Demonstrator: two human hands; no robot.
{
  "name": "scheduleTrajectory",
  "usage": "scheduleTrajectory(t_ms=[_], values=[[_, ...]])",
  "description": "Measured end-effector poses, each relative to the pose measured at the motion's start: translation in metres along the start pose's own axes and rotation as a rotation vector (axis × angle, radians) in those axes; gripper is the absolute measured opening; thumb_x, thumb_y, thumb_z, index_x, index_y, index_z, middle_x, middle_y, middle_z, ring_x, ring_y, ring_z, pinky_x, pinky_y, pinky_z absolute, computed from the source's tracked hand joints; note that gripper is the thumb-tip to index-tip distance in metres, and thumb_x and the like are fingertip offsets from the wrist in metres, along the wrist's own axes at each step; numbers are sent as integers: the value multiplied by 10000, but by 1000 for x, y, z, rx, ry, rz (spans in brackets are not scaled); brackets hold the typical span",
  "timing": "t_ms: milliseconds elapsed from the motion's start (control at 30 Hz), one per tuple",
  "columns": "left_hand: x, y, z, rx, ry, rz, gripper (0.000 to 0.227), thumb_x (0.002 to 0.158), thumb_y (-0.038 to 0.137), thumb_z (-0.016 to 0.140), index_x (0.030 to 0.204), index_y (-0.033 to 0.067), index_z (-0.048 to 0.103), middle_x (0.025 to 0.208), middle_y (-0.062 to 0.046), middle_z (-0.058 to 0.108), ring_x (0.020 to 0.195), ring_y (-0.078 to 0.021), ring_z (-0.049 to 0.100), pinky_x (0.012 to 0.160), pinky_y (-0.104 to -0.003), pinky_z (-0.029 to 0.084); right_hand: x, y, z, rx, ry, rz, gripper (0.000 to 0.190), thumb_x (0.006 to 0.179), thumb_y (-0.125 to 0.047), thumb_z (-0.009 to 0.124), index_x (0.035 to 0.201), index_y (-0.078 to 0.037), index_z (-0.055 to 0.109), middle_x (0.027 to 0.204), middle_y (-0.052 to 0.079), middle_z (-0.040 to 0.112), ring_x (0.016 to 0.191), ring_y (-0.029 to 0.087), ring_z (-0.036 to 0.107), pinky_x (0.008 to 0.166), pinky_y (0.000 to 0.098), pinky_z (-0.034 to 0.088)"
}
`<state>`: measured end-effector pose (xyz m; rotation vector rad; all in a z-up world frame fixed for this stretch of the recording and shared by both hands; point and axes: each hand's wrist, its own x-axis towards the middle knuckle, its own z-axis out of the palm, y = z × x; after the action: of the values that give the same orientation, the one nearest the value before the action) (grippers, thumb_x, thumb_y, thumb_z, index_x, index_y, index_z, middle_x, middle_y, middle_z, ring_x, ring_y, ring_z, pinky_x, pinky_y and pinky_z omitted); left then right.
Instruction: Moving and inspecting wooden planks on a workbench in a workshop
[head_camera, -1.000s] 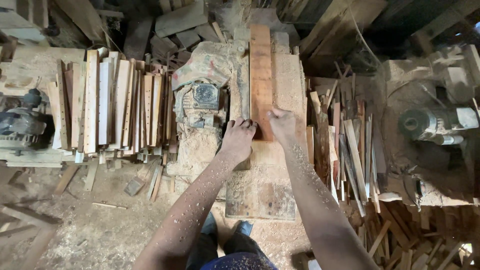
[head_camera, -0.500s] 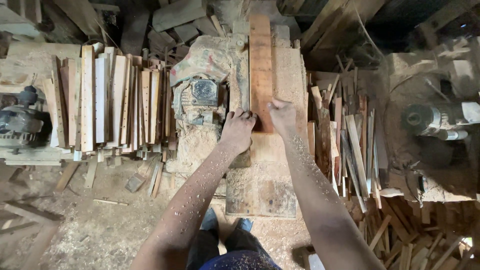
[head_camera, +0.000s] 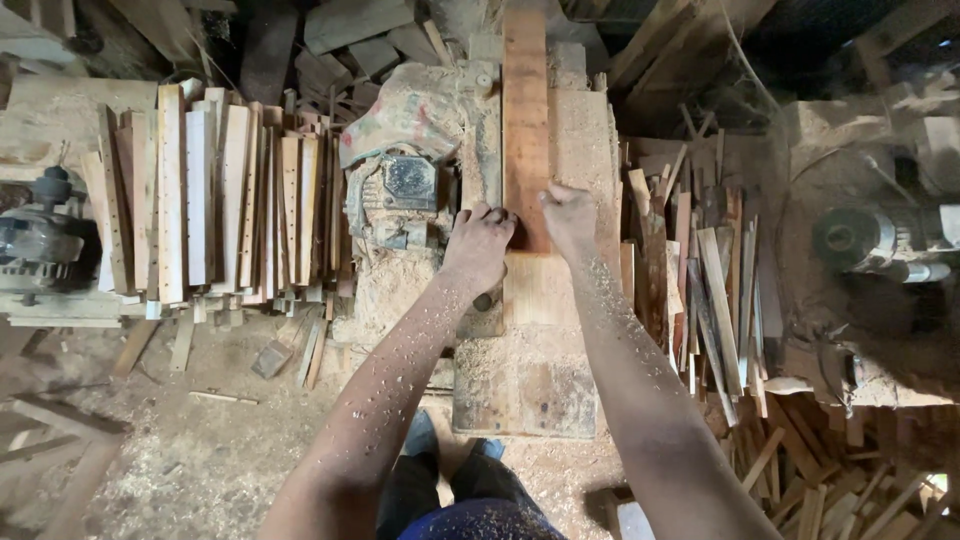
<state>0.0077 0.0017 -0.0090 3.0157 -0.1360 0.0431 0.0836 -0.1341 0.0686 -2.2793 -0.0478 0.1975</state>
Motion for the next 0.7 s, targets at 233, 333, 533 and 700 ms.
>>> scheduleTrajectory(t_ms=[233, 333, 533, 700], values=[[10, -6, -3, -8, -12, -5, 602, 822, 305, 698, 1395, 183, 560, 1269, -5, 600, 1223, -227, 450, 995, -420, 386, 0, -12, -1, 10, 11, -12, 340, 882, -330, 665, 1188, -218, 761, 1114, 98, 759, 1113, 314, 697, 892, 433, 553], [15, -8, -8, -5, -24, -10, 579, 818, 303, 691, 1375, 186, 584, 1258, 6, 605, 1210, -223, 455, 982, -414, 398, 2, -17, -5, 30, 23, -40, 326, 880, -309, 684, 1176, -200, 768, 1093, 124, 759, 1082, 331, 708, 849, 435, 558], [26, -14, 1, -12, 19, -3, 482, 747, 225, 670, 1228, 196, 661, 1209, 4, 628, 1170, -232, 478, 938, -413, 412, 20, 1, 7, 55, 42, -13, 318, 872, -334, 689, 1158, -222, 776, 1009, 85, 779, 950, 234, 756, 745, 362, 564], [31, -19, 15, -17, 70, 17, 490, 752, 240, 670, 1239, 204, 646, 1199, 6, 623, 1171, -228, 495, 917, -409, 408, 32, 11, 14, -2, 30, -33, 314, 881, -331, 674, 1163, -233, 771, 942, 111, 778, 825, 271, 760, 644, 373, 551]])
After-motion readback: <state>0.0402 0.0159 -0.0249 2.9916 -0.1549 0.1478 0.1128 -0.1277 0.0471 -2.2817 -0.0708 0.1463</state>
